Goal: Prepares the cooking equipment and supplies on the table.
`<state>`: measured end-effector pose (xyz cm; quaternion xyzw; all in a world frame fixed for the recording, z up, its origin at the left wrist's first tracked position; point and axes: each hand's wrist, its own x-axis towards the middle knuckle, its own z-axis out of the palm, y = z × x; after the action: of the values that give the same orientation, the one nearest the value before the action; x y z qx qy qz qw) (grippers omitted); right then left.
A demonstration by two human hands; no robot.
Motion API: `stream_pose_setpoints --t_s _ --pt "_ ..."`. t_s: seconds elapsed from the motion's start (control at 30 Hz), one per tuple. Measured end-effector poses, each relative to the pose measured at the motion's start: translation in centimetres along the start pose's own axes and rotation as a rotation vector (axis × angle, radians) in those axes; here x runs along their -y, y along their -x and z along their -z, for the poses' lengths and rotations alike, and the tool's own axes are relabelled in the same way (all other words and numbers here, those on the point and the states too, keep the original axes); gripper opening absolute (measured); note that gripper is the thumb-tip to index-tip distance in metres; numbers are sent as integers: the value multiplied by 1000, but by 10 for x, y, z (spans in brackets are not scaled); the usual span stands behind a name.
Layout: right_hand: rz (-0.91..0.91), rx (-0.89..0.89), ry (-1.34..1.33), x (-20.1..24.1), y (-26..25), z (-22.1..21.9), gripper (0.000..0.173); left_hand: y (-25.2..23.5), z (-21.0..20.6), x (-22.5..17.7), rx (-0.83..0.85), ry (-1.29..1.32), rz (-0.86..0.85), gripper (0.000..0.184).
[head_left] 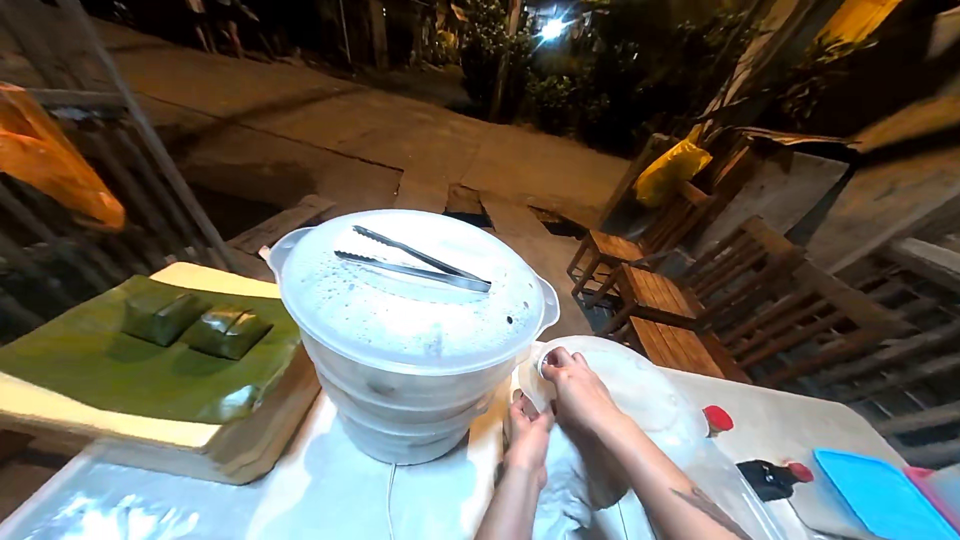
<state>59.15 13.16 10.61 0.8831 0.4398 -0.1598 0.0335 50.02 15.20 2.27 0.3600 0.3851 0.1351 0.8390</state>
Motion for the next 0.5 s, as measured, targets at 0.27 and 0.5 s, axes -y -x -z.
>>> stream_pose_setpoints --t_s 0.27,0.5 --pt "138 16 -15 -12 12 -8 28 -1 -7 3 12 27 -2 49" --pt "43 53 -74 -7 7 2 29 -1 -8 5 7 39 -11 45"
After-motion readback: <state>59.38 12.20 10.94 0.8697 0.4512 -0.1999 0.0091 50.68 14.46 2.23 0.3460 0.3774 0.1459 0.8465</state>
